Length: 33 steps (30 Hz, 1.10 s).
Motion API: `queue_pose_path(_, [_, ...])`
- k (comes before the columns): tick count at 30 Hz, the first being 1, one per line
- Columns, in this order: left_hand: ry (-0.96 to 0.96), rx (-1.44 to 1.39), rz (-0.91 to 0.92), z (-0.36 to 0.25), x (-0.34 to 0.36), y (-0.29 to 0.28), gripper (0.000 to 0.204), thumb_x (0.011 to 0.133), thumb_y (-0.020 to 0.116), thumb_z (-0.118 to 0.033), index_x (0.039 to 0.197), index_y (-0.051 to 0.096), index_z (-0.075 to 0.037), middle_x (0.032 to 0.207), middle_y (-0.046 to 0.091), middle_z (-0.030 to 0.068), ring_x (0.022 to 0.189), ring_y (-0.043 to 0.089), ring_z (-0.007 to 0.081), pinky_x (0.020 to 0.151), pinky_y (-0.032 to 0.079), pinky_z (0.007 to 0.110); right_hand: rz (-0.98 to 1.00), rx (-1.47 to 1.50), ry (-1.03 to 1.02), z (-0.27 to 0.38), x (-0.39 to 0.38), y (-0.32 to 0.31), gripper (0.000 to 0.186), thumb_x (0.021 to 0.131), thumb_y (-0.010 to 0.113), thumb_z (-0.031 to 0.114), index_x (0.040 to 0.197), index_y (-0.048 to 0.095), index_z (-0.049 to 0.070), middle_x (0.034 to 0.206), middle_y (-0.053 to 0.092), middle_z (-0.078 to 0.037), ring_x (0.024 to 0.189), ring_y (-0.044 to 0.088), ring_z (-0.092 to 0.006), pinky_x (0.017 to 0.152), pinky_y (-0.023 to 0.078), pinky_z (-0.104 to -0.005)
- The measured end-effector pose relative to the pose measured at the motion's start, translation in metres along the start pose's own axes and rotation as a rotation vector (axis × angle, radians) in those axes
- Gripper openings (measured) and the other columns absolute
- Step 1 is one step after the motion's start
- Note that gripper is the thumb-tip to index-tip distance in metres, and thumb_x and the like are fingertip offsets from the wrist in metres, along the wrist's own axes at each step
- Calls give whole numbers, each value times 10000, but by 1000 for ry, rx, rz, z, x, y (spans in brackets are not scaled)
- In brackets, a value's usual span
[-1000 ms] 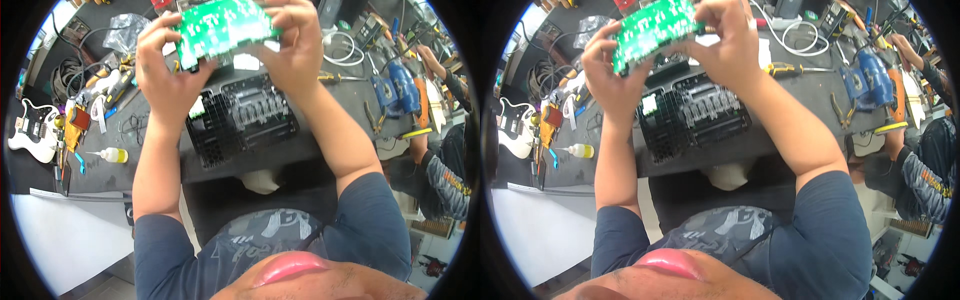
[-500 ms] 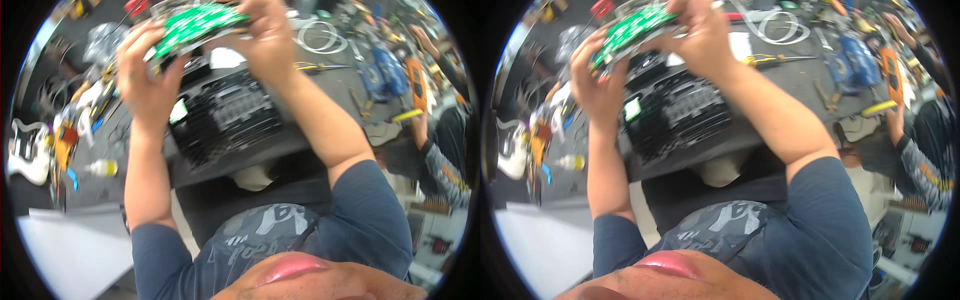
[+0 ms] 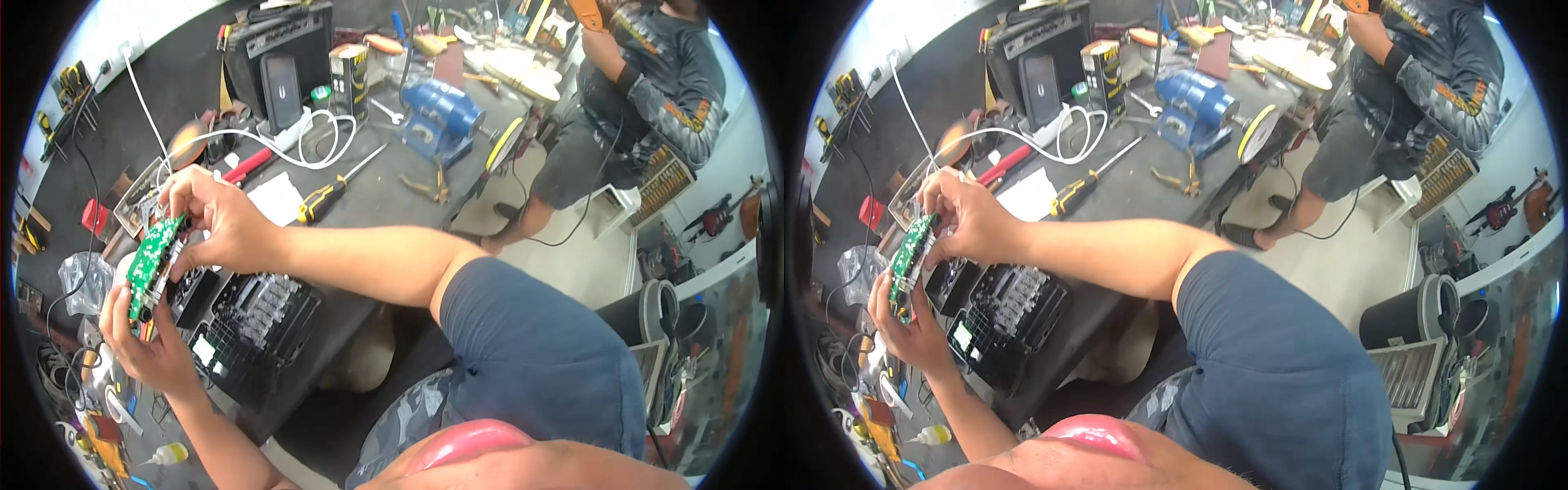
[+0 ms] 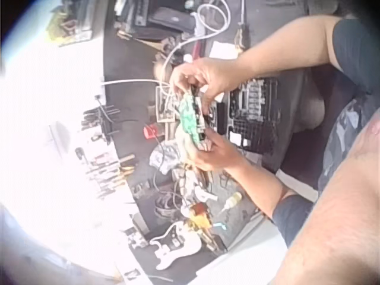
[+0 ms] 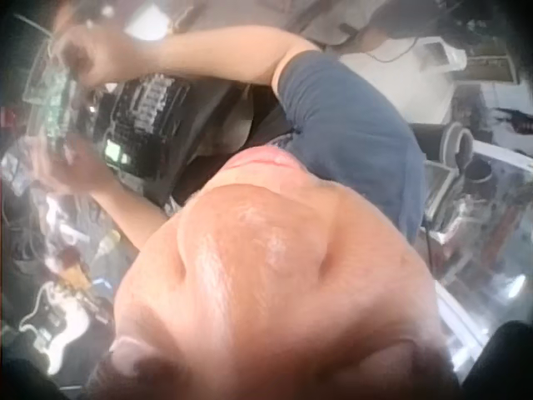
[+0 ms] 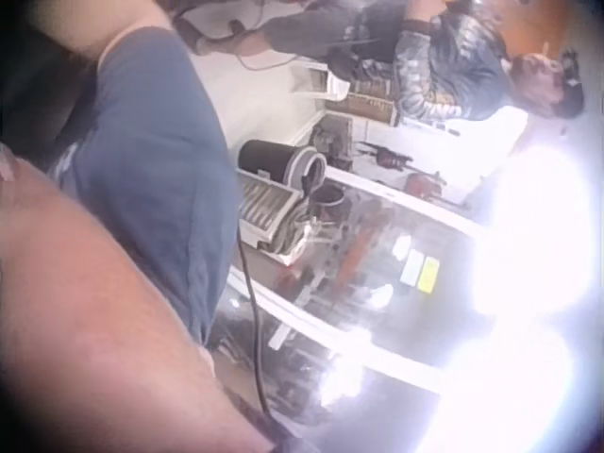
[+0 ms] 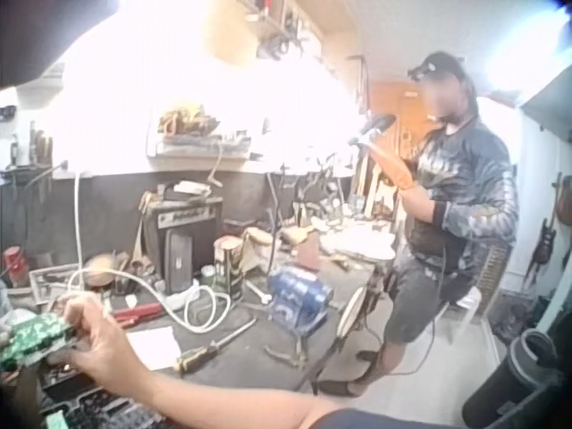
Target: The person handles a circuit board assembly with both hands, turning it over to view different components and connectors, then places it into a black plastic housing.
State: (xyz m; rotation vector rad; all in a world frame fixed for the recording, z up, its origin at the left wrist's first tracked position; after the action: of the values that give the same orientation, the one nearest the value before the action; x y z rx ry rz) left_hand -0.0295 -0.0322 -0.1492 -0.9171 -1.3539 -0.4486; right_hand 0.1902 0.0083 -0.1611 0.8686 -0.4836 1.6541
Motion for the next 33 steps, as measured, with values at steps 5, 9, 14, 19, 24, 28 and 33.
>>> queue_pose_path(5, [-29,-51,21,1,4,8,404,950,758,31,1334,641,-16,1312,699,172,1215,670,339,1057,515,448,-38,97,-14,6,1,-7,668,685,1023,85,1120,515,73,1271,524,-105,1139,628,-146,911,599,-321])
queue_pose_path(9, [-40,-57,24,1,5,3,391,954,758,27,1327,647,-15,1314,703,169,1218,671,337,1062,513,444,15,-75,-53,3,-1,-7,649,737,953,-54,1148,471,86,1346,508,-110,1168,640,-150,985,597,-348])
queue_pose_path(14, [-58,-31,28,-6,10,5,474,889,853,-23,1315,646,-23,1303,703,165,1204,676,326,1060,518,449,-17,1,-35,3,0,-6,668,714,985,-11,1147,484,74,1314,540,-103,1124,659,-140,972,602,-329])
queue_pose_path(19, [-66,-62,17,-7,8,7,479,877,855,2,1310,653,-33,1298,707,160,1194,681,318,1055,522,437,-13,-85,-26,2,-2,-8,668,711,992,1,1138,484,76,1316,545,-108,1117,671,-141,972,600,-333])
queue_pose_path(24, [-83,-42,53,-6,8,7,447,877,834,48,1287,676,-33,1297,707,157,1174,690,312,1039,533,432,-5,-100,-9,2,-3,-7,660,716,994,15,1127,481,78,1316,545,-116,1114,673,-141,966,600,-335])
queue_pose_path(28, [-71,-71,49,-6,6,6,439,875,820,78,1279,686,-29,1283,707,156,1162,695,303,1017,548,423,-3,-104,-13,2,-3,-7,663,716,995,18,1128,479,79,1313,547,-112,1100,670,-137,958,601,-334])
queue_pose_path(33, [-72,-100,41,-4,4,7,450,871,817,91,1284,682,-26,1268,708,160,1159,695,298,1004,555,416,-4,-143,-54,1,-2,-7,661,716,993,17,1130,482,82,1297,555,-110,1084,664,-129,956,599,-334])
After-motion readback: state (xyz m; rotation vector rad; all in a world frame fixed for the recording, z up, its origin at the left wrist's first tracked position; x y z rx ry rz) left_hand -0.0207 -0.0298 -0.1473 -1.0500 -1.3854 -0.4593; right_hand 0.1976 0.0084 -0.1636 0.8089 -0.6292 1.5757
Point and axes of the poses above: each hand's wrist, its own x-axis towards the middle knuckle, its own y-axis out of the palm, z = x × y, the point moved 1 cm from there along x, towards the middle knuckle
